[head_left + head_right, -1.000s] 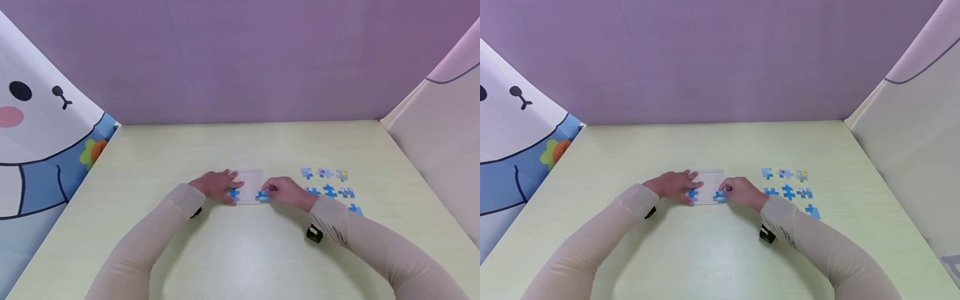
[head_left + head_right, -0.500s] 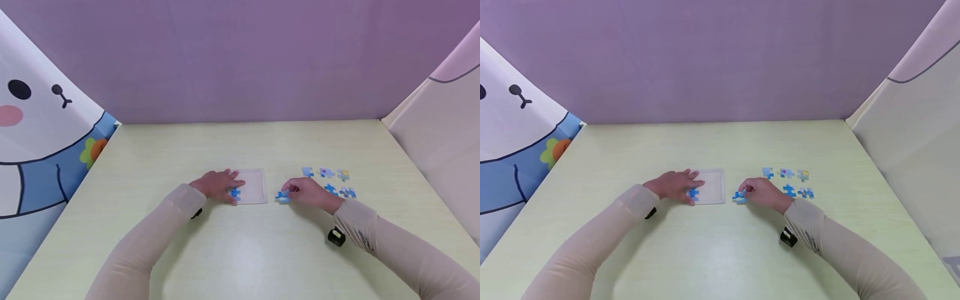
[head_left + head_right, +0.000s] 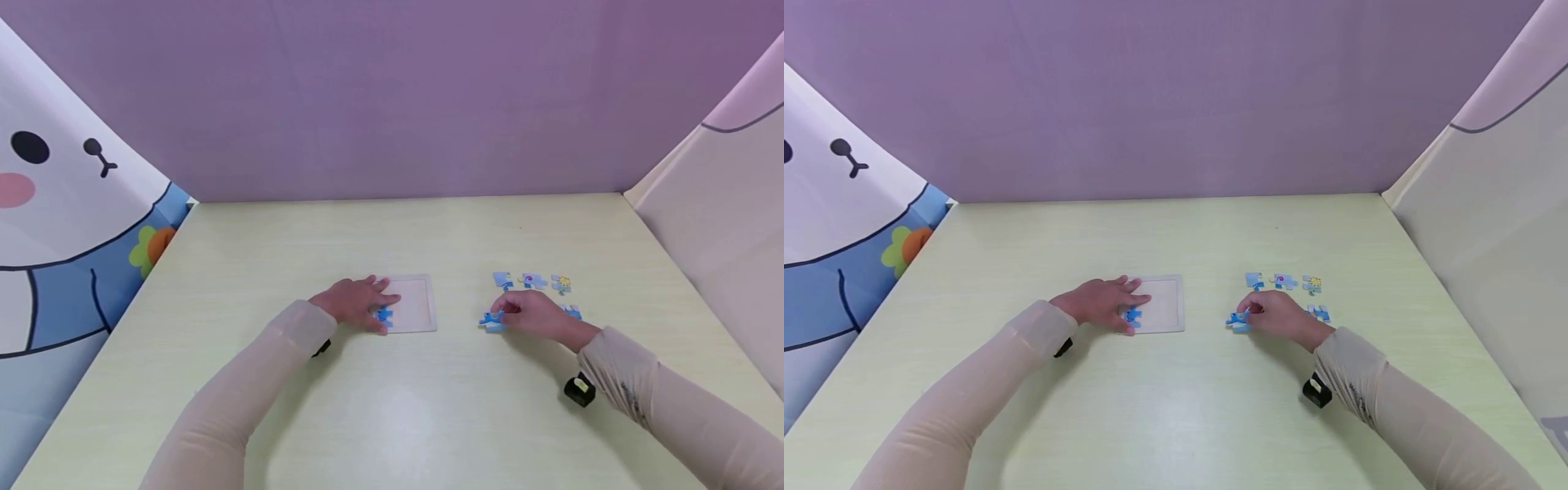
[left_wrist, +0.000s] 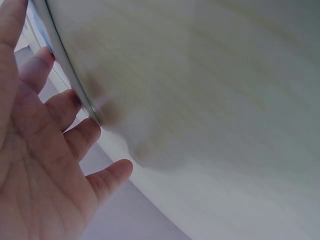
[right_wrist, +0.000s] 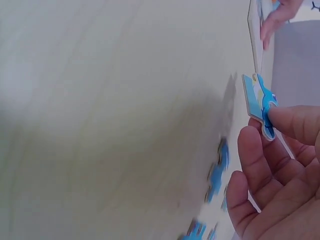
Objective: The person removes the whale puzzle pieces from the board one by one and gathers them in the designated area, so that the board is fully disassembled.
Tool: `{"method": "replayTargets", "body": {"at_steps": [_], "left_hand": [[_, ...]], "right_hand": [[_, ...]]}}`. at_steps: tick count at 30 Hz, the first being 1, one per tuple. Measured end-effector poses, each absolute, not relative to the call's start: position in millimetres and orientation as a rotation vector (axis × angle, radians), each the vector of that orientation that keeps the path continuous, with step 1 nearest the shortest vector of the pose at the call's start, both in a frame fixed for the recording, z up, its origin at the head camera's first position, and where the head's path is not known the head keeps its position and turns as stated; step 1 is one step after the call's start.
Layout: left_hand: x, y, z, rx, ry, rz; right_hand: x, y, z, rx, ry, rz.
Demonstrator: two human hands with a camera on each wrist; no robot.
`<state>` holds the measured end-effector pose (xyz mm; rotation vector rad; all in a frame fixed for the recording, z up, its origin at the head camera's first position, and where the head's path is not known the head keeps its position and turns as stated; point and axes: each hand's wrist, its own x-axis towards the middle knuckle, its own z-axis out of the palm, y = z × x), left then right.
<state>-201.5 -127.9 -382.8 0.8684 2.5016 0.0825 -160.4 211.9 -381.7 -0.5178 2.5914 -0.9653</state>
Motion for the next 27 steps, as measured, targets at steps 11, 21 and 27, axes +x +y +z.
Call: {"method": "replayTargets", "body": {"at_steps": [11,21,27], "left_hand": [[-201.8,-125.4,-383.6,0.858,2.488,0.089],[-201.0,-126.9,-382.1,0.858,2.492,0.111],[-201.0,-126.7,-382.8,0.864,2.487,0.123]], "right_hand": [[-163.7,251.2,-381.2,-0.546,2.47,-0.954],[-172.7,269.7,-373.8,-0.439,2.275,-0.983],[-172.8,277.1,-372.6,-0.395,2.24,-0.942]]}}
